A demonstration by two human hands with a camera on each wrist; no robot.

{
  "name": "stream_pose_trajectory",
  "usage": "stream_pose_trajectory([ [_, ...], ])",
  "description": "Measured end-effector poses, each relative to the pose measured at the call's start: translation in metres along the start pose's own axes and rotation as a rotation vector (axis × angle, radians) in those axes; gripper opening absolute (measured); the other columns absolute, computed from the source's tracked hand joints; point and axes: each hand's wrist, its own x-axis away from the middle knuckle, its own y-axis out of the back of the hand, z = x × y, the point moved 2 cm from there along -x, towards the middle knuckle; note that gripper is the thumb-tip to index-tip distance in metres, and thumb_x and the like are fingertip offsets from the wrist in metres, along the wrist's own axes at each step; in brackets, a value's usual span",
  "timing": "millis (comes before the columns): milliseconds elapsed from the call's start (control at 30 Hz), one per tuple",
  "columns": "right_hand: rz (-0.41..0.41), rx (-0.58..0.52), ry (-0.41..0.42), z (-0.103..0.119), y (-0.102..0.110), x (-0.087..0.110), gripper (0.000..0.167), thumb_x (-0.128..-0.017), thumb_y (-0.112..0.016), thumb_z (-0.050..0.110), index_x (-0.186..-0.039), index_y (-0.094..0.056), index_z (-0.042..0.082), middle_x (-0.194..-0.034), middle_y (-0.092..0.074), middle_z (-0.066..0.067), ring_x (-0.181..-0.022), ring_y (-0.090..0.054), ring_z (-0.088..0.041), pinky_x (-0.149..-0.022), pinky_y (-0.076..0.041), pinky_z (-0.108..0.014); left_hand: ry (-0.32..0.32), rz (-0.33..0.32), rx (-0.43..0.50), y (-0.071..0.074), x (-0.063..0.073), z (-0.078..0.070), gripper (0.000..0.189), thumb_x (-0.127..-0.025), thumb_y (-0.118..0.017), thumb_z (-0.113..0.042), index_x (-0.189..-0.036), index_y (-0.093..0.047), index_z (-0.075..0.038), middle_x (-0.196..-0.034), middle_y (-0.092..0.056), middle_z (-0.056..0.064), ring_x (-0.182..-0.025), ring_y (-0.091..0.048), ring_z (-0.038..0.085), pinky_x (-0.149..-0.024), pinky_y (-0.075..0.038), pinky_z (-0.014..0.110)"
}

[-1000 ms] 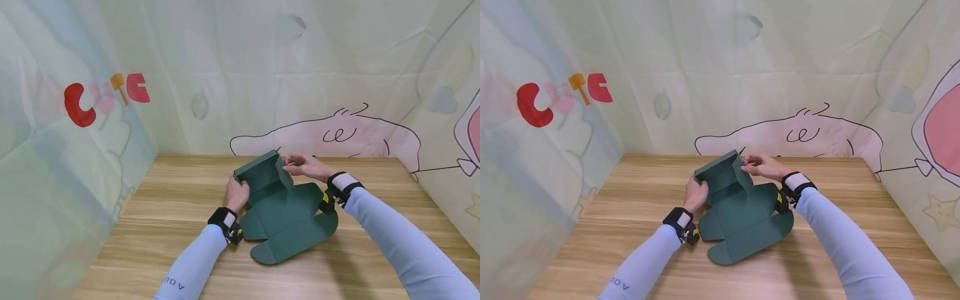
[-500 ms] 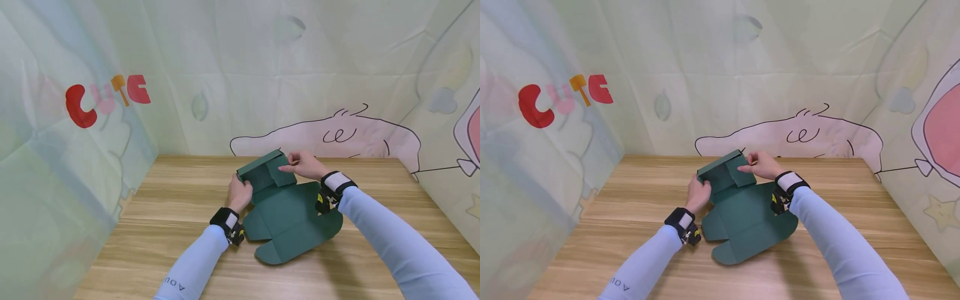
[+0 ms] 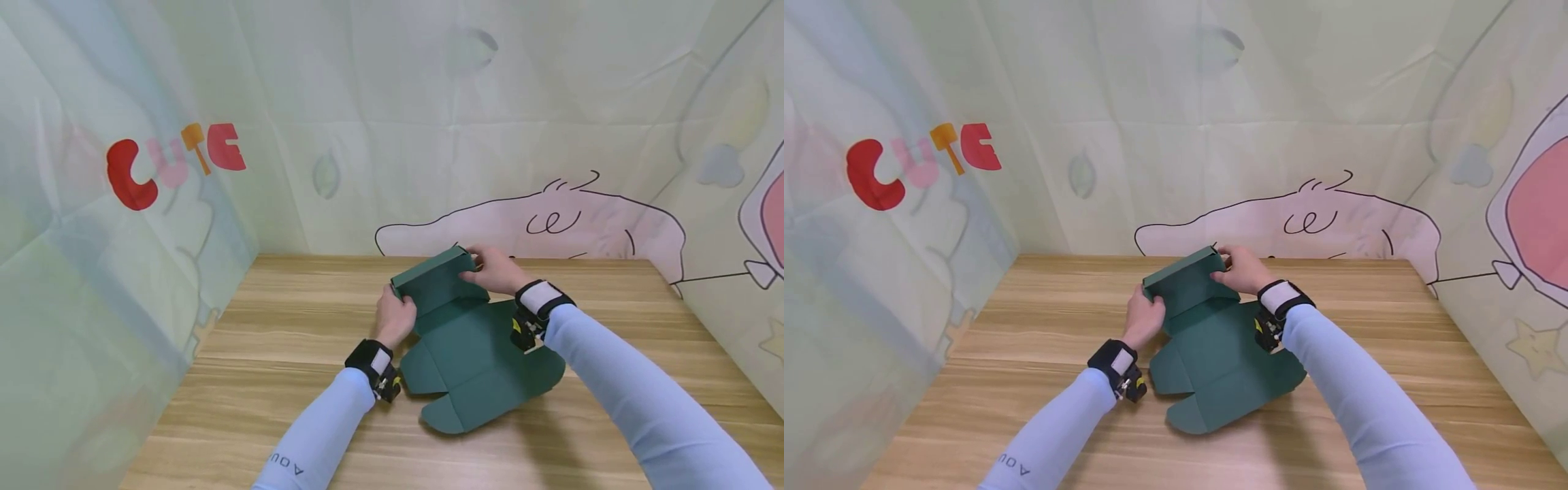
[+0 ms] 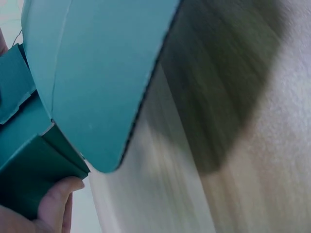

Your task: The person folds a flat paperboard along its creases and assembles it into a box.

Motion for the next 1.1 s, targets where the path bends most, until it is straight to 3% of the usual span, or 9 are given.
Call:
stream_pose_trajectory([
  [167,-0.030,0.065,0.007,0.000,-0.005,0.000,0.035,-0.091,-0.061,0.007,-0.122,-0.057,-0.007,-0.117,-0.063,-0.026,-0.103,-0.063,-0.039,-0.089,-0.052,-0.055,-0.025,0.006,0.006,-0.001,0.000,-0.003,0.039,-0.095,-0.044,-0.014,-0.131,-0.046,0.003,-0.130,-0.056,0.026,-0.123,-0.054,0.037,-0.103,-0.044,0.049],
  [733,-0.205,0.204,-0.021,0.001,-0.013,0.001,0.027,-0.088,-0.064,0.007,-0.112,-0.062,-0.006,-0.108,-0.068,-0.025,-0.099,-0.066,-0.042,-0.087,-0.051,-0.058,-0.022,0.021,-0.008,-0.003,0.002,-0.005,0.039,-0.096,-0.045,-0.014,-0.131,-0.045,0.003,-0.130,-0.057,0.026,-0.121,-0.056,0.038,-0.101,-0.046,0.051],
  [933,-0.261,0.222,-0.050,0.003,-0.015,0.002,0.024,-0.086,-0.064,0.008,-0.107,-0.066,-0.004,-0.102,-0.070,-0.024,-0.091,-0.068,-0.040,-0.081,-0.054,-0.057,-0.020,0.021,-0.003,-0.004,0.002,-0.004,0.039,-0.096,-0.044,-0.014,-0.131,-0.045,0.002,-0.131,-0.056,0.025,-0.122,-0.055,0.038,-0.102,-0.045,0.051],
  [1100,-0.302,0.222,-0.093,0.003,-0.016,0.003,0.017,-0.086,-0.063,0.009,-0.098,-0.068,-0.001,-0.090,-0.070,-0.019,-0.075,-0.066,-0.033,-0.069,-0.057,-0.051,-0.011,0.030,0.000,-0.005,0.003,-0.005,0.040,-0.097,-0.044,-0.014,-0.133,-0.044,0.002,-0.133,-0.055,0.025,-0.124,-0.054,0.037,-0.103,-0.044,0.051],
])
